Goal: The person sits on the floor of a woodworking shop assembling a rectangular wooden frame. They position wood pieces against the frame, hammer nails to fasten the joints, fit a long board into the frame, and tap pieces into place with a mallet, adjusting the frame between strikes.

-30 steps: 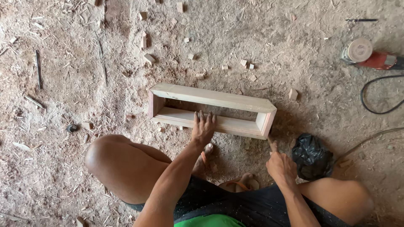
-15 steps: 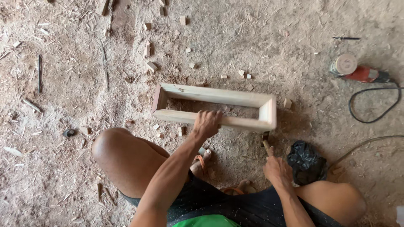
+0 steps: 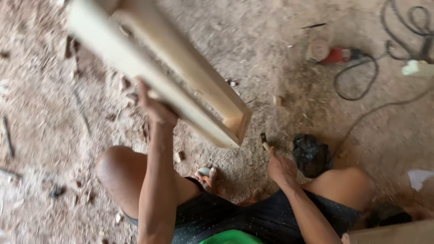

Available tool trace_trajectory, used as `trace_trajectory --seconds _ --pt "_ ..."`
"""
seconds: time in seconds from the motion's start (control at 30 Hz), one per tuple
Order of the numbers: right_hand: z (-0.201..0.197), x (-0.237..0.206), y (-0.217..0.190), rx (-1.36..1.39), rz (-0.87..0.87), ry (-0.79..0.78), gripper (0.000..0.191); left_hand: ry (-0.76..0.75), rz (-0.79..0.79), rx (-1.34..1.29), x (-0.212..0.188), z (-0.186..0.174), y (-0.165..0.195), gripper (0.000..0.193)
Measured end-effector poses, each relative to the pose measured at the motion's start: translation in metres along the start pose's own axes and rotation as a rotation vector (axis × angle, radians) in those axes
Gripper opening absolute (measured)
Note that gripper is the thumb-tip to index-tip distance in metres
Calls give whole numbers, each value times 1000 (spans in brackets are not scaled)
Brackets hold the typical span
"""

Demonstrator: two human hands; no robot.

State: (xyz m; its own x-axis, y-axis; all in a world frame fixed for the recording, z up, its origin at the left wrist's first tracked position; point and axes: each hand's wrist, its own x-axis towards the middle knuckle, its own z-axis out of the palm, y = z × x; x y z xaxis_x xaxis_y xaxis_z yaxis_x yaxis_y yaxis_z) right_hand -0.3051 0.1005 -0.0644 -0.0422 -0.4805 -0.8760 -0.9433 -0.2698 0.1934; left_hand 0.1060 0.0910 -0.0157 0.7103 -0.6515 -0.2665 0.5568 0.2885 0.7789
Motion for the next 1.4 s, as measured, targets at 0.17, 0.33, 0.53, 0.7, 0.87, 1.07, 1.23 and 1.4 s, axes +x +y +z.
trace_trajectory --seconds 0.17,0.33,0.53,0.7,0.87,1.07,1.23,1.4 --pt "-4 -11 1 166 17 163 64 120 103 -174 11 -21 -14 61" --pt "-3 -12 2 236 55 141 62 -432 -74 -660 24 -42 -32 67" --pt "4 -6 6 272 23 194 62 -686 -1 -810 29 -18 -46 56" --pt "7 -5 7 286 36 302 35 -807 184 -784 24 9 -60 36" --pt "-9 -23 6 302 29 216 58 -825 191 -818 25 21 -69 23" --pt "-17 -43 13 278 -7 131 60 -638 96 -857 16 28 -74 67" --pt "8 -25 24 241 23 339 32 -463 -58 -909 12 36 -76 90" --pt "17 -26 38 463 -27 96 38 -668 14 -879 10 44 -88 96"
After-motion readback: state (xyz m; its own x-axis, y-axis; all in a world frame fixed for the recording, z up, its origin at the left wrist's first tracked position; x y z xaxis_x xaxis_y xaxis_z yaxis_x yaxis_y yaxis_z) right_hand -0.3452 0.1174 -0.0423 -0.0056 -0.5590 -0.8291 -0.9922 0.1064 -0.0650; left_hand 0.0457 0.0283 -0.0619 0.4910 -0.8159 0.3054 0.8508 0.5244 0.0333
